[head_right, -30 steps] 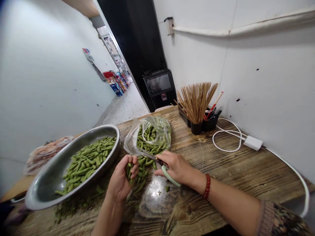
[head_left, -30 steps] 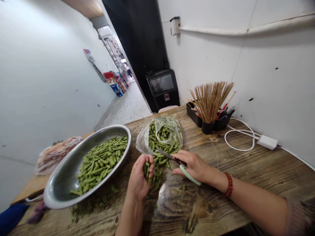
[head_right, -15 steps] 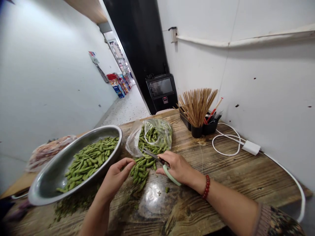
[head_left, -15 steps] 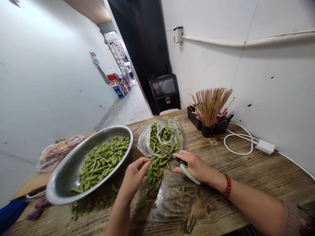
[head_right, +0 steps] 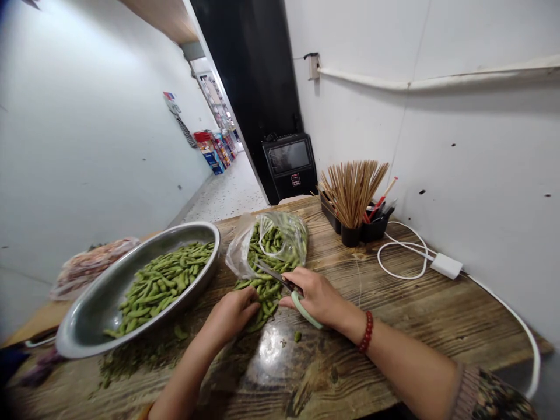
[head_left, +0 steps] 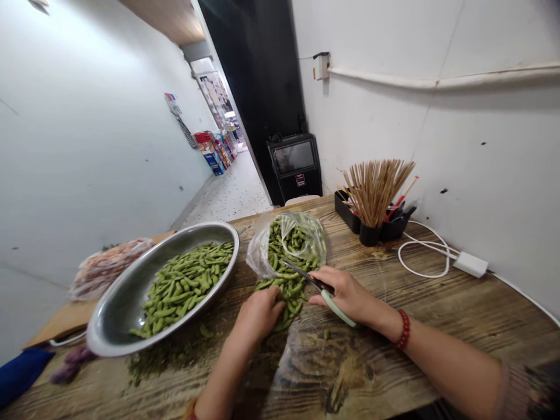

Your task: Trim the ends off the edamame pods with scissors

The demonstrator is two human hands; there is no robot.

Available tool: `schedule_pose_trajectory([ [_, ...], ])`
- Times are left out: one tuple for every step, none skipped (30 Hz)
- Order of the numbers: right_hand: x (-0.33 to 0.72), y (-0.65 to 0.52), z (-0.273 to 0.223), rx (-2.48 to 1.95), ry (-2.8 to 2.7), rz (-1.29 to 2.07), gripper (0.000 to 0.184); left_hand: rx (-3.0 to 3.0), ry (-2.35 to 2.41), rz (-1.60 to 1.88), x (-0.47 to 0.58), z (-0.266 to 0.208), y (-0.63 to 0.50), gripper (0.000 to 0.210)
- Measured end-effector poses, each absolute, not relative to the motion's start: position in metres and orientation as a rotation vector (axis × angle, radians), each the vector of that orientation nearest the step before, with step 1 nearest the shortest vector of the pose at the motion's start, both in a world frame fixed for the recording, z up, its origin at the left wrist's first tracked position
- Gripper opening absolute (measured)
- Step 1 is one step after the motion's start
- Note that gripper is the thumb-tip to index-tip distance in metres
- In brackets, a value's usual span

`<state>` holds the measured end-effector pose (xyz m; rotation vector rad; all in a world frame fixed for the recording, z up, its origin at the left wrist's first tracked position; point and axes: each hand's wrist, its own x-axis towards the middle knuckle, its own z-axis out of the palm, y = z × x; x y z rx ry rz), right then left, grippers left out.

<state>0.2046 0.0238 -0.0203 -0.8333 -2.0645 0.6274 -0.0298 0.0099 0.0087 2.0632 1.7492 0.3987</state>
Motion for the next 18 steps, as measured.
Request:
schedule_pose_trajectory([
  [0.205,0.024,-0.020,-0.830,-2.063,0.620,0.040,2.087,1.715,0.406,-0.027,0.010,0.011,0.007],
  [0.204,0.024,-0.020,-0.828,-2.059,0.611,0.041,2.105,1.675,0.427,-0.025,0.011,0.013,0.008],
  [0.204,0.024,-0.020,-0.826,-2.055,0.602,0.042,2.105,1.631,0.473,-0.024,0.013,0.014,0.008],
  [0.204,0.024,-0.020,-0.823,-2.052,0.599,0.042,2.070,1.588,0.549,-0.023,0.014,0.015,0.009],
  [0.204,0.024,-0.020,-0.820,-2.050,0.602,0.043,2.012,1.543,0.638,-0.023,0.015,0.016,0.010],
  [0.204,0.024,-0.020,-0.816,-2.050,0.611,0.043,1.935,1.498,0.728,-0.023,0.016,0.015,0.011],
  [0.204,0.024,-0.020,-0.813,-2.051,0.626,0.043,1.840,1.454,0.808,-0.024,0.017,0.015,0.013],
  [0.204,0.023,-0.019,-0.811,-2.049,0.640,0.043,1.730,1.411,0.867,-0.025,0.017,0.013,0.014],
  [0.204,0.023,-0.019,-0.811,-2.048,0.653,0.043,1.611,1.377,0.905,-0.027,0.016,0.012,0.016],
  [0.204,0.023,-0.019,-0.813,-2.047,0.662,0.043,1.494,1.350,0.929,-0.028,0.016,0.010,0.018],
  [0.204,0.023,-0.019,-0.813,-2.048,0.668,0.043,1.388,1.330,0.946,-0.030,0.015,0.009,0.020],
  [0.204,0.023,-0.019,-0.813,-2.049,0.672,0.042,1.301,1.315,0.964,-0.031,0.014,0.007,0.022],
  [0.203,0.023,-0.019,-0.812,-2.051,0.675,0.042,1.235,1.299,0.985,-0.032,0.013,0.006,0.023],
  [0.203,0.023,-0.019,-0.811,-2.052,0.677,0.041,1.188,1.278,1.010,-0.033,0.013,0.006,0.023],
  [0.203,0.022,-0.019,-0.813,-2.053,0.678,0.041,1.158,1.251,1.034,-0.033,0.012,0.005,0.023],
  [0.203,0.022,-0.019,-0.818,-2.054,0.678,0.040,1.137,1.220,1.053,-0.033,0.012,0.005,0.023],
  [0.203,0.022,-0.019,-0.825,-2.057,0.678,0.040,1.121,1.192,1.064,-0.032,0.012,0.005,0.022],
  [0.203,0.022,-0.019,-0.833,-2.061,0.679,0.040,1.106,1.170,1.069,-0.031,0.011,0.006,0.022],
])
